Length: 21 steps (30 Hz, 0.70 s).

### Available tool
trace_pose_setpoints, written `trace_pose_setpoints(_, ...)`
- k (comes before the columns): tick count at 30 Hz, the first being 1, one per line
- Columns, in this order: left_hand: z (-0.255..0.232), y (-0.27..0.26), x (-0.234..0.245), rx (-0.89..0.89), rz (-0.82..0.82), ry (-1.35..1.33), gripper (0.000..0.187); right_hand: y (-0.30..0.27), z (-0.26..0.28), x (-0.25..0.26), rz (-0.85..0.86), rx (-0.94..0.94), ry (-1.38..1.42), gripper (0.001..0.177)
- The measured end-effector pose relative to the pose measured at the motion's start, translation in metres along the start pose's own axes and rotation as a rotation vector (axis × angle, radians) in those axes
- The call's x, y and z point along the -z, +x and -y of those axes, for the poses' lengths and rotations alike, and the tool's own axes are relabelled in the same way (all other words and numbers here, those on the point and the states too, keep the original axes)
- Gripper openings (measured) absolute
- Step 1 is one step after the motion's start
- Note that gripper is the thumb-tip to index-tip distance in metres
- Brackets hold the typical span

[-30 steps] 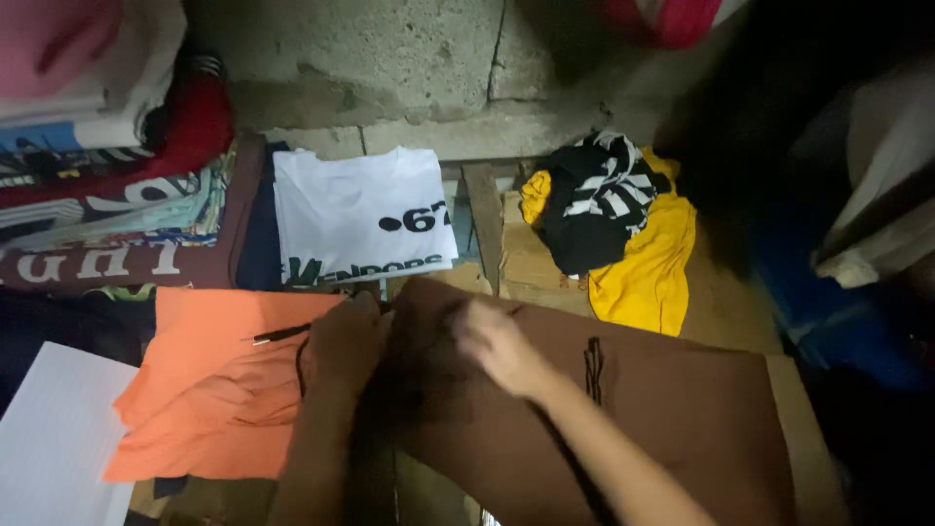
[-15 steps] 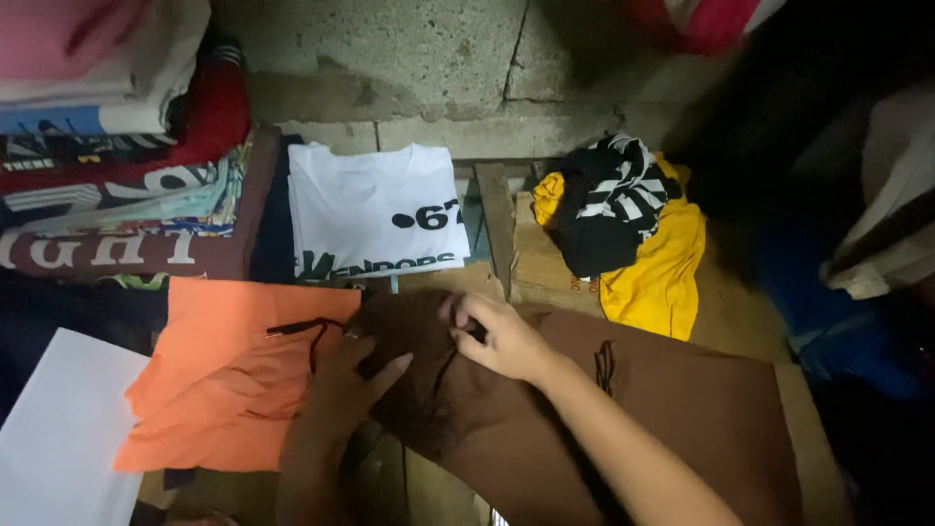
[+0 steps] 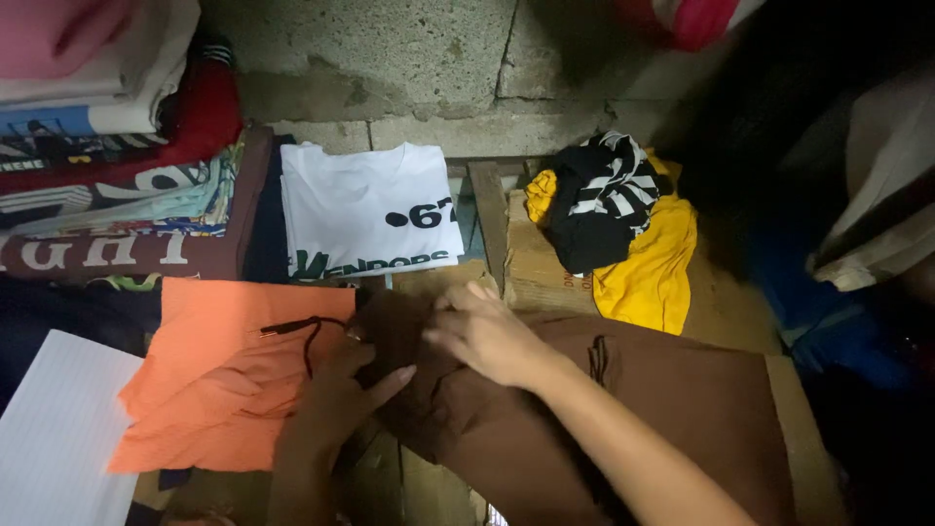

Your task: Fold brown pants and a striped shirt on a cardboard box.

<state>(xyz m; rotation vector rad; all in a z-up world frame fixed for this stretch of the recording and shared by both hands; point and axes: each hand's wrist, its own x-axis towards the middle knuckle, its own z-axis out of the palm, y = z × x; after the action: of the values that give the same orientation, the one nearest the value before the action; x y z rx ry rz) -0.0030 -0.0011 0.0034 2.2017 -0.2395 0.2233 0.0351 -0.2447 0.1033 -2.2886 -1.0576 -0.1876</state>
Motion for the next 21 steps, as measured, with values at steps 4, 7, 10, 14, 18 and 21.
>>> trace_pose_setpoints(4, 0.011, -0.002, -0.005, 0.125, 0.017, 0.052, 0.057, 0.004, -0.024, 0.001, 0.312, -0.343, -0.33, 0.042)
trace_pose_setpoints(7, 0.012, -0.002, -0.003, 0.159, -0.02, 0.059, 0.065, 0.0, -0.051, -0.001, 0.115, -0.369, -0.245, 0.035)
trace_pose_setpoints(10, 0.012, -0.007, -0.009, 0.213, -0.015, 0.017, 0.068, 0.006, -0.034, 0.009, -0.017, -0.375, -0.009, 0.031)
trace_pose_setpoints(14, -0.023, 0.003, 0.005, 0.185, 0.206, 0.16, 0.068, 0.016, -0.058, -0.032, -0.037, -0.283, -0.363, 0.073)
trace_pose_setpoints(18, -0.007, -0.004, -0.005, 0.128, 0.21, 0.139, 0.069, 0.021, -0.059, -0.029, 0.072, -0.449, -0.366, 0.039)
trace_pose_setpoints(21, -0.015, -0.002, 0.009, 0.137, 0.071, 0.141, 0.064, 0.018, -0.095, -0.036, 0.031, -0.435, -0.496, 0.048)
